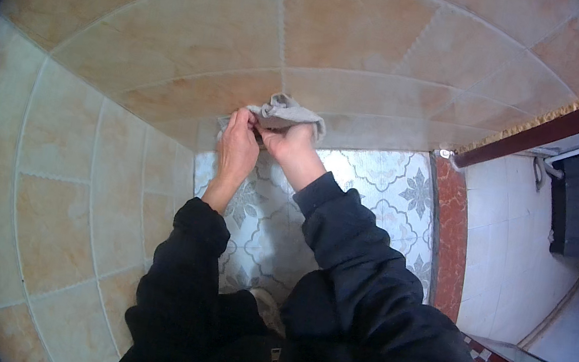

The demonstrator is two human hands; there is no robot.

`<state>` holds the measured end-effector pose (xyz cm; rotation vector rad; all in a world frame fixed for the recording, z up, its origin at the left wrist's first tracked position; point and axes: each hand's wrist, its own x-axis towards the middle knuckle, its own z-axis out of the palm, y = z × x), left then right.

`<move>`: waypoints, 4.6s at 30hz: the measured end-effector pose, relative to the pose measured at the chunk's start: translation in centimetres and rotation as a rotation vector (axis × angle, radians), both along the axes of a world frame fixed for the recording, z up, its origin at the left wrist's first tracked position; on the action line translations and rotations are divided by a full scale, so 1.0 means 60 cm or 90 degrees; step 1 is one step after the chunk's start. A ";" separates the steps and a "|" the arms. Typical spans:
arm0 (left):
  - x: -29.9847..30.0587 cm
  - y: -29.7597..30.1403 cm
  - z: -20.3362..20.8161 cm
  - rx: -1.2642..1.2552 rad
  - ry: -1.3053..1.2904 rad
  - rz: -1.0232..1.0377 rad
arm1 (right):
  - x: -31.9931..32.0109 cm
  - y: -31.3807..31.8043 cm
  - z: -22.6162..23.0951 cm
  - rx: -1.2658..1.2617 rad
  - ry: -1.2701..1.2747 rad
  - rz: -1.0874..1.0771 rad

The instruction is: The person wipes the tiled walls and pipes in a bathroom using a cloth, then moves to wipe the floor around the toilet and other fixtures.

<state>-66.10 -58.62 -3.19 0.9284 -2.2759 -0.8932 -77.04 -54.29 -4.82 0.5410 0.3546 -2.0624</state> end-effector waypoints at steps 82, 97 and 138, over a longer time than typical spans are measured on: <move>-0.140 0.142 0.442 0.229 0.775 -0.036 | -0.159 0.105 0.556 0.766 1.581 -0.754; -0.187 0.172 0.580 -0.013 0.756 -0.175 | -0.208 0.119 0.796 0.571 1.799 -0.941; -0.323 0.266 0.585 -0.197 0.590 -0.191 | -0.565 0.403 0.850 0.789 1.251 -1.022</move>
